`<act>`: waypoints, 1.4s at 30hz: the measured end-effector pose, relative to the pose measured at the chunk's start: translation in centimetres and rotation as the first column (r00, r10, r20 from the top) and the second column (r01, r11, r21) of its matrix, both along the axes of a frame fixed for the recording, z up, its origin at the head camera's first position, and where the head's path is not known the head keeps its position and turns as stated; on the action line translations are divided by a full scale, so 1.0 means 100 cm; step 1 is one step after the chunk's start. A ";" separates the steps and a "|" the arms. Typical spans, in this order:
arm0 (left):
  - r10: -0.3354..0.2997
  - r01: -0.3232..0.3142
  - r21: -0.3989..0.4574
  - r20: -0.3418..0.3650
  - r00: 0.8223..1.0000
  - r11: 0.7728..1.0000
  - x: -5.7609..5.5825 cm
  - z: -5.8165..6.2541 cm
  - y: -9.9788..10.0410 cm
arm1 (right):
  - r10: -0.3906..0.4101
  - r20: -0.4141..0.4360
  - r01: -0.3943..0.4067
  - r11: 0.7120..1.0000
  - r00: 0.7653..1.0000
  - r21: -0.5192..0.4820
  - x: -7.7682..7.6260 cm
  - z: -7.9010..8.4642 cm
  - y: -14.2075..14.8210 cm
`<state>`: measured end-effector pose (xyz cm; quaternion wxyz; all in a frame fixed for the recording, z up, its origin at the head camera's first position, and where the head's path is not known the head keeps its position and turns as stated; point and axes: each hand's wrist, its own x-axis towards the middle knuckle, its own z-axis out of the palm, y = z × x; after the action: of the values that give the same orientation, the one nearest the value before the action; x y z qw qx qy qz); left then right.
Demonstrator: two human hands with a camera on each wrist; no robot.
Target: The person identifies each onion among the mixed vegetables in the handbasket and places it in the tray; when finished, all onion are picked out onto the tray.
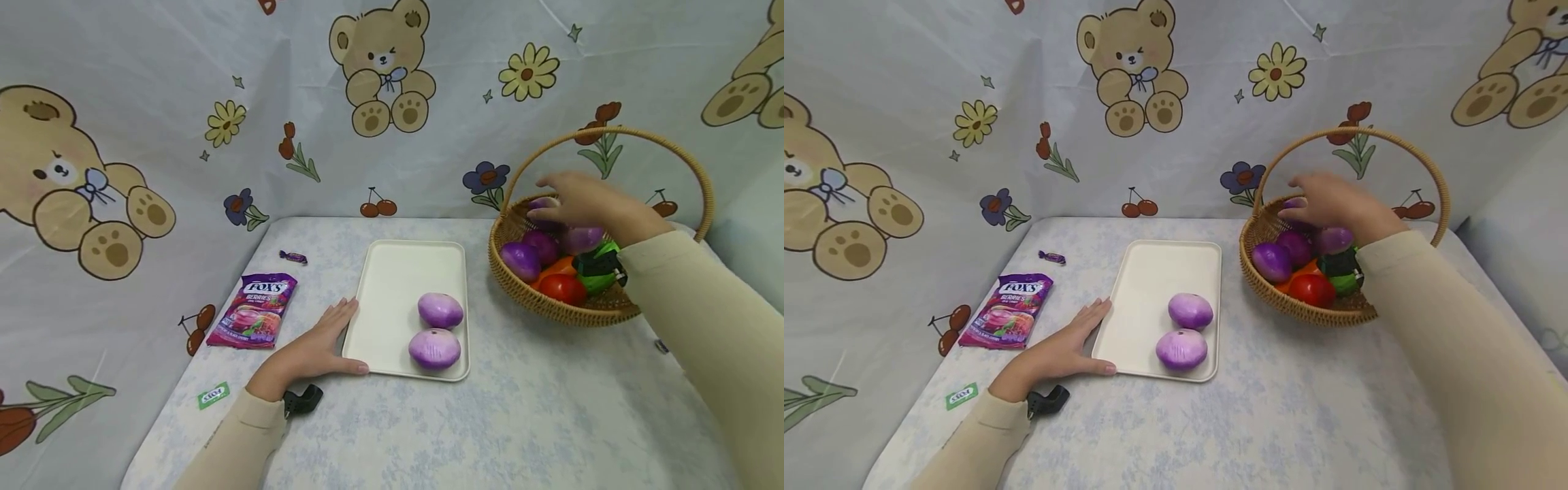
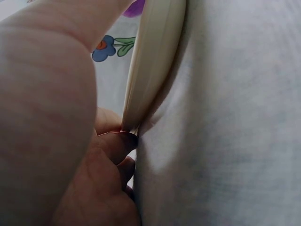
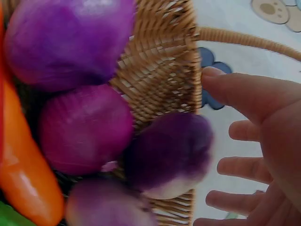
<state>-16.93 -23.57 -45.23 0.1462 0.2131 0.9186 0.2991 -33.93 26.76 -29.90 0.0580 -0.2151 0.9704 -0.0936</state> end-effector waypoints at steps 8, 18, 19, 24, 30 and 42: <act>-0.001 0.001 -0.009 0.007 1.000 1.000 0.000 0.000 0.001 | 0.019 -0.013 -0.019 1.000 1.000 -0.014 -0.005 -0.027 0.007; -0.004 0.004 -0.007 0.002 1.000 1.000 0.000 0.001 0.000 | 0.005 -0.053 -0.009 0.998 0.999 -0.069 0.002 -0.033 0.004; -0.004 0.004 -0.006 0.002 1.000 1.000 0.000 0.001 0.000 | 0.009 -0.056 -0.013 0.997 0.998 -0.071 0.003 -0.032 0.003; -0.006 0.006 0.000 -0.005 1.000 1.000 -0.001 0.000 -0.001 | 0.029 -0.069 -0.035 0.997 0.997 -0.075 0.008 -0.025 0.001; -0.011 0.011 -0.005 -0.008 1.000 1.000 0.000 -0.002 -0.001 | 0.059 -0.092 -0.067 0.994 0.994 -0.090 0.021 -0.017 0.002; -0.005 0.005 -0.002 -0.003 1.000 1.000 -0.001 -0.002 0.001 | 0.189 -0.203 -0.224 0.960 0.961 -0.168 0.081 0.002 -0.041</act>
<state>-17.03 -23.52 -45.44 0.1459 0.2155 0.9186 0.2973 -25.85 22.65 -29.67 -0.0436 -0.3279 0.9303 -0.1583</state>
